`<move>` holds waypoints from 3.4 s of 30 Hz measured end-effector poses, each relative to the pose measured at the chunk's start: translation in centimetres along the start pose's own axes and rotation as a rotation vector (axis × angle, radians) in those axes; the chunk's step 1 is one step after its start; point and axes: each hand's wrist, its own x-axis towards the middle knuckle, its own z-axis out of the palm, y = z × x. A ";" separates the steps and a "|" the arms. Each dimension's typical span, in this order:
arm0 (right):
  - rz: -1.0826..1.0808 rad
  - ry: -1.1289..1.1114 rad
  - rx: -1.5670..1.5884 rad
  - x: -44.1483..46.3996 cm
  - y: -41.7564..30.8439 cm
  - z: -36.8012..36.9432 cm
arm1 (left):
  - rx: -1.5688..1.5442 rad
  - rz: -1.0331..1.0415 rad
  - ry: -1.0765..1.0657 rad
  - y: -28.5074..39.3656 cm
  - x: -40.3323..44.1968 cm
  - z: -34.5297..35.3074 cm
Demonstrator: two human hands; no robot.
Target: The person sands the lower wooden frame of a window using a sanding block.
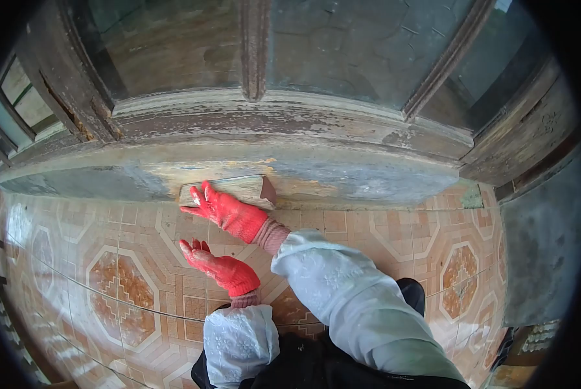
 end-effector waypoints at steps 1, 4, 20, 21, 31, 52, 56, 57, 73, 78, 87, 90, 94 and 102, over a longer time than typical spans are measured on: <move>0.003 0.045 0.044 -0.5 0.2 0.1 | 0.014 -0.016 0.017 0.5 0.1 -0.1; -0.058 -0.199 0.226 -7.0 2.2 1.1 | -0.008 -0.007 -0.082 -0.4 0.3 -0.7; 0.751 -0.072 1.008 -10.0 2.8 0.1 | 0.153 0.247 -0.343 -3.0 -2.7 -2.0; 0.566 0.032 0.704 -10.1 3.6 -0.1 | 0.203 0.285 -0.366 -2.5 -2.8 -2.5; 2.325 1.094 1.275 -26.1 6.7 2.5 | 0.322 1.400 -1.078 7.2 0.2 7.4; 2.692 0.058 0.601 -24.4 0.3 4.5 | 0.545 2.390 -1.664 8.6 1.8 18.0; 3.169 0.617 0.495 -37.1 4.1 7.7 | 0.532 2.439 -1.567 8.0 2.1 17.8; 3.209 0.616 0.476 -38.1 4.7 8.0 | 0.560 2.444 -1.558 7.9 2.2 17.7; 2.880 0.942 0.565 -37.7 2.2 8.4 | 0.616 2.400 -1.569 7.9 1.9 17.8; 2.626 -0.055 0.902 -27.0 1.5 3.9 | 0.674 2.429 -1.552 8.1 1.6 17.8; 3.037 0.771 0.352 -37.4 -1.1 9.9 | 0.646 2.429 -1.541 8.0 1.8 17.9; 2.693 0.234 0.334 -31.2 -9.5 8.9 | 0.622 2.414 -1.531 7.7 1.8 17.5; 2.771 0.345 0.604 -33.4 -0.8 7.6 | 0.738 2.260 -1.697 8.4 1.7 17.7; 2.933 1.098 0.829 -30.8 0.9 3.9 | 0.623 2.339 -1.590 8.2 1.5 17.7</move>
